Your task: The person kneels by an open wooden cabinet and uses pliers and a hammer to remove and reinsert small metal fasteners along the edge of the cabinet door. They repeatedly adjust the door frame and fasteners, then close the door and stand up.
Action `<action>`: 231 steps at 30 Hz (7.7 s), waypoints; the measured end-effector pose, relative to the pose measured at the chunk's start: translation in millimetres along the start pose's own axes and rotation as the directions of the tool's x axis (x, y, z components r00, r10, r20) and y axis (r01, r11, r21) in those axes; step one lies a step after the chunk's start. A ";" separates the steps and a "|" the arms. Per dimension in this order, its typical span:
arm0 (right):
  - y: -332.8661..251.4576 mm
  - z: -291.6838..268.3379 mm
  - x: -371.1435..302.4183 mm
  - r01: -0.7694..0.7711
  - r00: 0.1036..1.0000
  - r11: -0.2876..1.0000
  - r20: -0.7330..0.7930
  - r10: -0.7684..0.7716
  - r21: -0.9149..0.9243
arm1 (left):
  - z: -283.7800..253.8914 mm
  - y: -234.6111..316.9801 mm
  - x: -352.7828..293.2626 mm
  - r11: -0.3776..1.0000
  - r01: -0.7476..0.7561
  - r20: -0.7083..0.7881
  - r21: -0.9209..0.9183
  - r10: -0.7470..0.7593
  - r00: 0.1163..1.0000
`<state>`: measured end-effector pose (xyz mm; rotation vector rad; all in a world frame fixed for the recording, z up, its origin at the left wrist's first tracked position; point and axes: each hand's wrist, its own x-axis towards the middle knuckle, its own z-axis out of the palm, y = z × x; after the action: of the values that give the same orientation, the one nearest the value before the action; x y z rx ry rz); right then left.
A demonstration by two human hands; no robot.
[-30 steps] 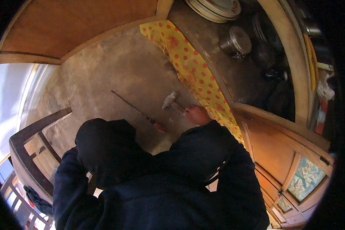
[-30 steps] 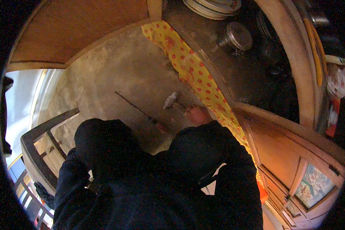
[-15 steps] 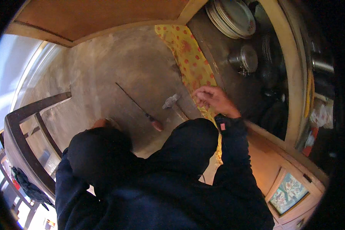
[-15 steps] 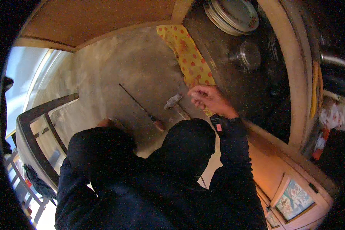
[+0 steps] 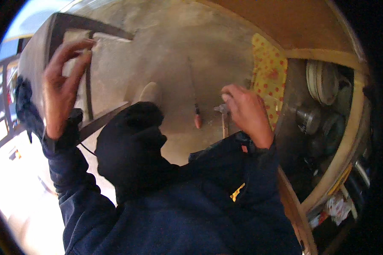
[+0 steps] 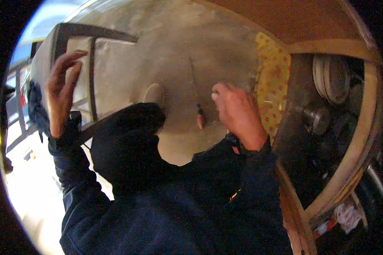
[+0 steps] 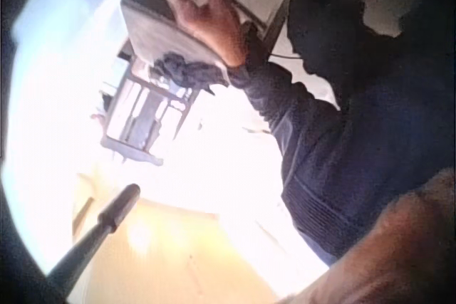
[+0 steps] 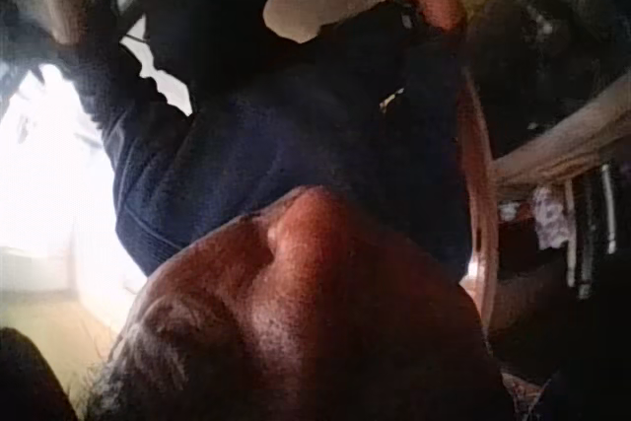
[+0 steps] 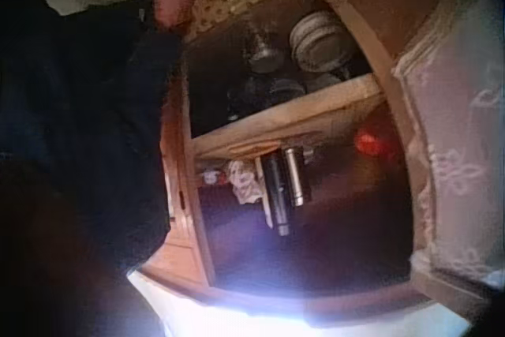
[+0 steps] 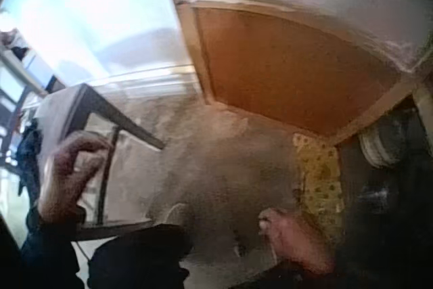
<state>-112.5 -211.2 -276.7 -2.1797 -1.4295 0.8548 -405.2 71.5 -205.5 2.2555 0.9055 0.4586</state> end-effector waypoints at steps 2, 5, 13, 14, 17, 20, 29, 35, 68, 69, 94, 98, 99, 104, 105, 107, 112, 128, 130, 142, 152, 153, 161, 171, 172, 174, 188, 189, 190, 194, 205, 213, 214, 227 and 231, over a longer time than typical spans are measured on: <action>5.3 13.0 17.0 0.010 1.000 1.000 0.026 -0.010 -0.003 | -27.3 9.6 -22.9 0.978 0.005 -0.157 0.208 0.028 0.987; 14.6 42.3 39.1 0.052 0.998 0.997 0.036 -0.050 -0.052 | -54.4 -2.1 -55.9 0.855 0.044 -0.118 0.516 0.021 0.993; 43.4 106.7 57.6 0.054 0.989 0.998 0.137 -0.048 -0.041 | -70.7 -48.0 -100.2 0.816 -0.056 0.021 0.576 0.054 0.998; 45.1 111.9 59.7 0.082 0.987 0.996 0.139 -0.077 -0.028 | -74.9 -50.0 -101.5 0.759 -0.081 0.075 0.645 0.042 0.996; 53.2 120.8 64.7 0.142 0.976 0.985 0.150 -0.156 0.099 | -81.2 -52.2 -111.3 0.830 -0.063 0.078 0.554 0.024 0.997; 56.6 125.4 64.6 0.098 0.972 0.984 0.198 -0.127 0.149 | -84.8 -52.1 -136.0 0.849 -0.010 0.042 0.528 -0.014 0.999; 57.0 125.7 64.2 0.110 0.956 0.983 0.256 -0.146 0.149 | -77.8 -69.5 -168.8 0.802 0.050 -0.132 0.595 0.035 0.991; 62.6 120.0 69.5 -0.023 0.947 0.989 0.319 -0.025 0.146 | -76.7 -71.4 -168.6 0.829 -0.002 -0.132 0.559 0.092 0.987; 105.1 268.4 -29.9 -0.322 0.859 0.913 0.329 0.393 -0.250 | -73.2 -99.4 -191.3 0.875 -0.165 -0.227 0.455 0.293 0.929; 107.7 266.4 -32.5 -0.331 0.874 0.919 0.298 0.384 -0.213 | -73.7 -98.9 -191.0 0.877 -0.171 -0.229 0.450 0.298 0.927; 112.2 266.5 -70.4 -0.245 0.935 0.937 0.197 0.296 -0.247 | -98.0 -73.2 -196.3 0.911 -0.242 -0.448 0.334 0.379 0.810; 120.7 255.8 -80.2 -0.203 0.947 0.906 0.161 0.278 -0.373 | -173.6 -110.5 -174.8 0.941 -0.095 -0.557 0.325 0.272 0.784; 124.7 252.0 -80.6 -0.206 0.948 0.922 0.166 0.271 -0.329 | -194.5 -123.4 -161.7 0.941 -0.053 -0.517 0.333 0.229 0.825; 148.5 237.4 -84.4 -0.198 0.959 0.926 0.130 0.251 -0.321 | -224.8 -174.3 -130.2 0.892 -0.031 -0.065 0.452 0.067 0.996; 153.0 236.2 -85.6 -0.197 0.960 0.930 0.130 0.247 -0.310 | -213.1 -179.1 -131.2 0.819 0.028 -0.125 0.573 0.053 0.991; 161.0 234.8 -88.6 -0.229 0.949 0.923 0.141 0.283 -0.309 | -215.4 -181.5 -127.4 0.839 -0.010 -0.113 0.544 0.085 0.990; 168.6 232.8 -91.0 -0.257 0.913 0.915 0.234 0.336 -0.311 | -203.9 -183.1 -135.9 0.795 0.021 -0.269 0.606 0.180 0.946; 303.3 267.6 -99.5 -0.376 0.815 0.902 0.387 0.431 -0.213 | -358.7 -115.2 -195.6 0.879 -0.454 -0.949 -0.146 0.005 0.315; 280.5 252.9 -101.9 -0.291 0.894 0.919 0.267 0.360 -0.267 | -353.6 -118.0 -199.4 0.811 -0.528 -0.933 -0.254 -0.062 0.354; 229.9 230.1 -100.3 -0.285 0.822 0.892 0.389 0.416 -0.351 | -300.8 -221.8 -152.6 0.994 -0.099 -0.663 -0.045 0.044 0.748; 215.2 234.0 -123.5 -0.304 0.819 0.887 0.380 0.430 -0.347 | -232.4 -222.5 -132.8 0.894 0.089 -0.438 0.439 0.126 0.890; 213.9 235.2 -121.7 -0.292 0.823 0.890 0.382 0.421 -0.352 | -234.4 -220.7 -130.7 0.888 0.075 -0.438 0.454 0.149 0.886; 209.6 241.3 -120.6 -0.307 0.830 0.892 0.366 0.421 -0.331 | -318.5 -157.0 -146.4 0.998 0.014 -0.951 0.054 0.048 0.304; 204.8 248.4 -109.5 -0.320 0.839 0.894 0.344 0.421 -0.314 | -332.4 -74.8 -188.5 0.831 -0.525 -0.955 0.186 0.279 0.102; 204.0 249.4 -107.1 -0.318 0.843 0.895 0.339 0.418 -0.314 | -332.0 -76.2 -185.9 0.821 -0.531 -0.943 0.209 0.314 0.114; 203.1 249.2 -105.7 -0.310 0.850 0.901 0.336 0.406 -0.304 | -324.9 -86.0 -169.5 0.801 -0.553 -0.944 0.227 0.320 0.076; 189.4 245.7 -83.4 -0.311 0.853 0.892 0.317 0.414 -0.327 | -186.9 -199.4 -140.2 0.886 -0.065 -0.429 0.458 0.285 0.857; 188.8 246.5 -82.9 -0.311 0.855 0.893 0.315 0.413 -0.327 | -187.8 -190.3 -145.5 0.883 -0.028 -0.433 0.469 0.258 0.864; 188.1 247.0 -81.9 -0.314 0.854 0.890 0.312 0.417 -0.330 | -186.6 -178.9 -154.3 0.886 -0.082 -0.418 0.456 0.295 0.859; 185.5 249.9 -79.8 -0.311 0.860 0.894 0.306 0.409 -0.323 | -162.4 -126.9 -192.5 0.824 -0.281 -0.354 0.493 0.484 0.800; 206.9 265.8 -159.1 -0.331 0.938 0.939 0.078 0.338 -0.088 | -68.9 -84.3 -276.6 0.830 -0.002 -0.448 0.557 0.303 0.841; 206.4 256.5 -161.3 -0.234 0.962 0.860 -0.236 0.137 -0.453 | -40.4 -102.9 -272.2 0.822 0.060 -0.584 0.566 0.349 0.732; 204.3 256.5 -158.4 -0.274 0.951 0.891 -0.239 0.196 -0.361 | -38.6 -103.5 -272.4 0.815 0.047 -0.590 0.577 0.377 0.714; 209.8 274.7 -135.4 -0.453 0.891 0.840 -0.129 0.434 -0.300 | -27.1 -111.2 -267.5 0.805 0.006 -0.609 0.594 0.445 0.657; 212.6 274.6 -129.5 -0.398 0.917 0.852 -0.138 0.373 -0.340 | -26.8 -112.2 -266.5 0.785 0.006 -0.596 0.620 0.466 0.654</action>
<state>-193.0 -416.0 -575.0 -2.8160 -1.2063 0.6690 -659.7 -44.7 -283.0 2.8098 1.2512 1.4826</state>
